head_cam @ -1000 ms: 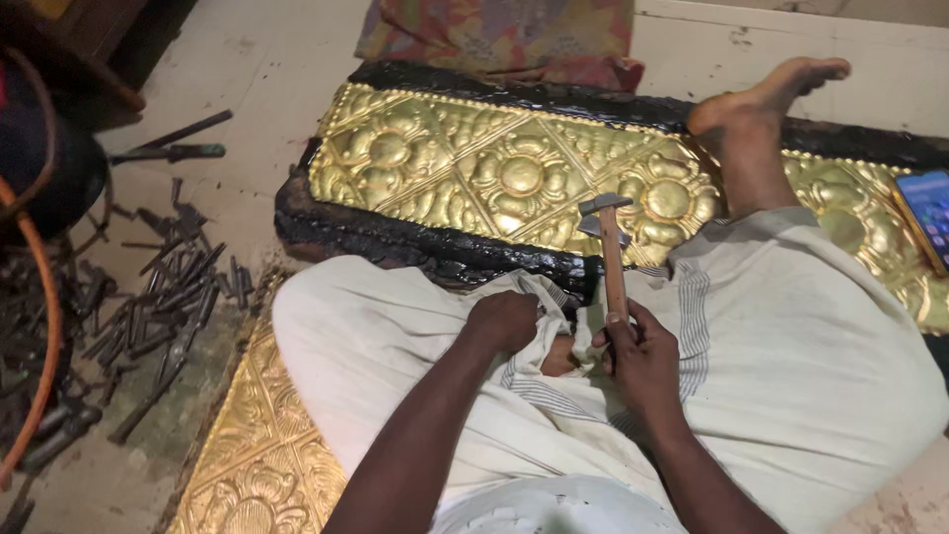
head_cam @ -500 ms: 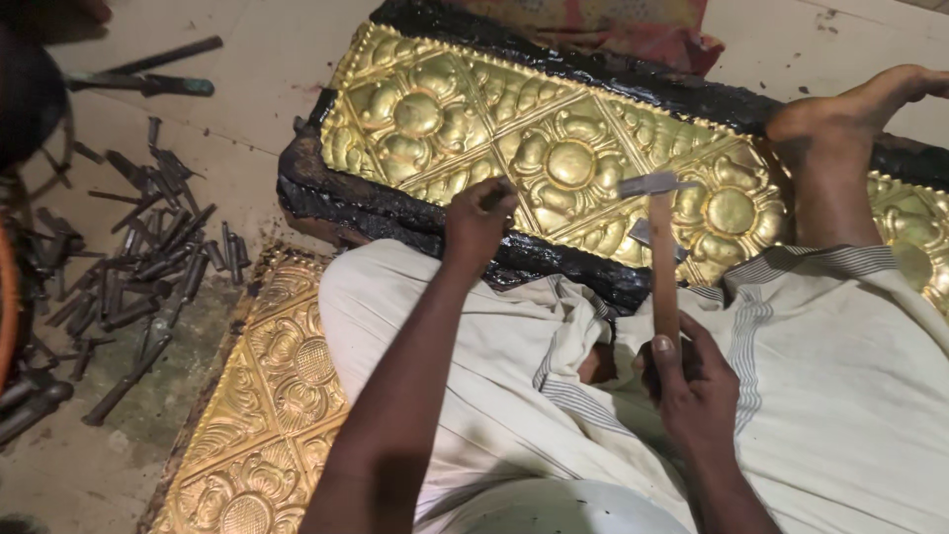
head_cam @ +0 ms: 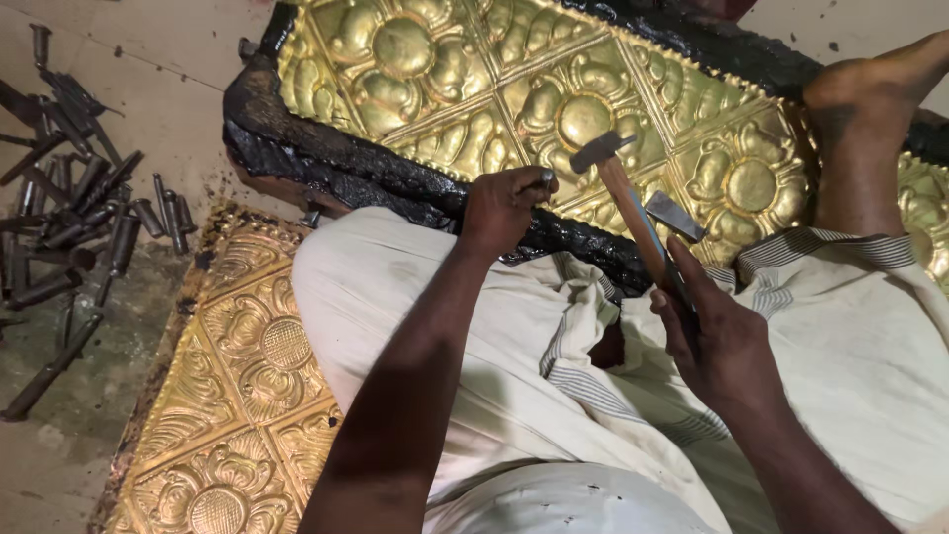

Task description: The person is hammering a decorative pattern onto a gold-colored metal sheet using a hammer and a chisel. They repeatedly strike the chisel to emboss the design while sitting on the floor.

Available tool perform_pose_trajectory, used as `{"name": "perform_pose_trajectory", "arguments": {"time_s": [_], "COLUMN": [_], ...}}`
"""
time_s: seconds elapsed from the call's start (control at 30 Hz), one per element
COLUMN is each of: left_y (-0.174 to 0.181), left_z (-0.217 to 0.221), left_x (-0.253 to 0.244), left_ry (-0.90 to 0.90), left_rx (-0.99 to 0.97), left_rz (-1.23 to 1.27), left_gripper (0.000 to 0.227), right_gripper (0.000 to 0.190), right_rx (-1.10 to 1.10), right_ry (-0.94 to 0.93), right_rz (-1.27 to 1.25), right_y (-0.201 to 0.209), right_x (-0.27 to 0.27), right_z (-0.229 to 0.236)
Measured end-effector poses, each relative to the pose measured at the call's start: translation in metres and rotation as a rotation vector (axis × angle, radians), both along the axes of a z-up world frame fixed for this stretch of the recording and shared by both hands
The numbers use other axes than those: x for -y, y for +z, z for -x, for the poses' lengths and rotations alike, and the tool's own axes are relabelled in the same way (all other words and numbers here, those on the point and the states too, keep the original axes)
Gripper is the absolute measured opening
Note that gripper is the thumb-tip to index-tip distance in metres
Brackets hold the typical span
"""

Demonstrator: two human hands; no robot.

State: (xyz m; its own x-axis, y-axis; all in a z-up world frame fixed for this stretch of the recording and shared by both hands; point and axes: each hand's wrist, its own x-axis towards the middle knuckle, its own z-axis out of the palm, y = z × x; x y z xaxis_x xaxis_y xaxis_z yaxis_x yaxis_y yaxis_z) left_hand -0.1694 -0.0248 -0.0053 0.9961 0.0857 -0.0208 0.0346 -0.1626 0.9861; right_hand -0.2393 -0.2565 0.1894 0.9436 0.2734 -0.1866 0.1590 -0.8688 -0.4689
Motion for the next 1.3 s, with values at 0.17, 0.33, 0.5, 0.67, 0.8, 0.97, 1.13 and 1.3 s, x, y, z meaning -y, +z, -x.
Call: {"name": "perform_pose_trajectory", "arguments": {"time_s": [0.17, 0.33, 0.5, 0.67, 0.8, 0.97, 1.13, 1.3], "left_y": [0.004, 0.002, -0.004, -0.007, -0.010, -0.014, -0.018, -0.015], "left_z": [-0.004, -0.004, -0.005, -0.004, -0.003, -0.004, -0.004, -0.004], "left_x": [0.001, 0.001, 0.003, 0.005, 0.005, 0.004, 0.007, 0.005], "left_ry": [0.030, 0.034, 0.040, 0.033, 0.060, 0.080, 0.067, 0.048], "left_rx": [0.044, 0.036, 0.080, 0.053, 0.117, 0.122, 0.084, 0.105], "left_rz": [-0.068, -0.139, -0.110, -0.082, -0.068, -0.039, -0.045, -0.056], "left_gripper": [0.018, 0.020, 0.012, 0.014, 0.013, 0.026, 0.025, 0.020], "right_gripper": [0.062, 0.064, 0.054, 0.037, 0.058, 0.055, 0.045, 0.062], "right_rx": [0.171, 0.157, 0.230, -0.107, 0.185, 0.449, 0.341, 0.062], "right_ry": [0.136, 0.254, 0.066, -0.447, 0.192, 0.174, -0.100, 0.041], "right_rz": [0.012, -0.026, -0.144, -0.640, 0.016, -0.136, -0.348, -0.068], "right_y": [0.001, 0.001, 0.014, -0.005, -0.026, -0.003, 0.023, -0.004], "right_x": [-0.001, -0.005, 0.003, 0.015, 0.018, 0.011, 0.006, 0.003], "right_z": [-0.008, -0.015, -0.005, 0.000, -0.003, -0.004, -0.001, -0.008]}}
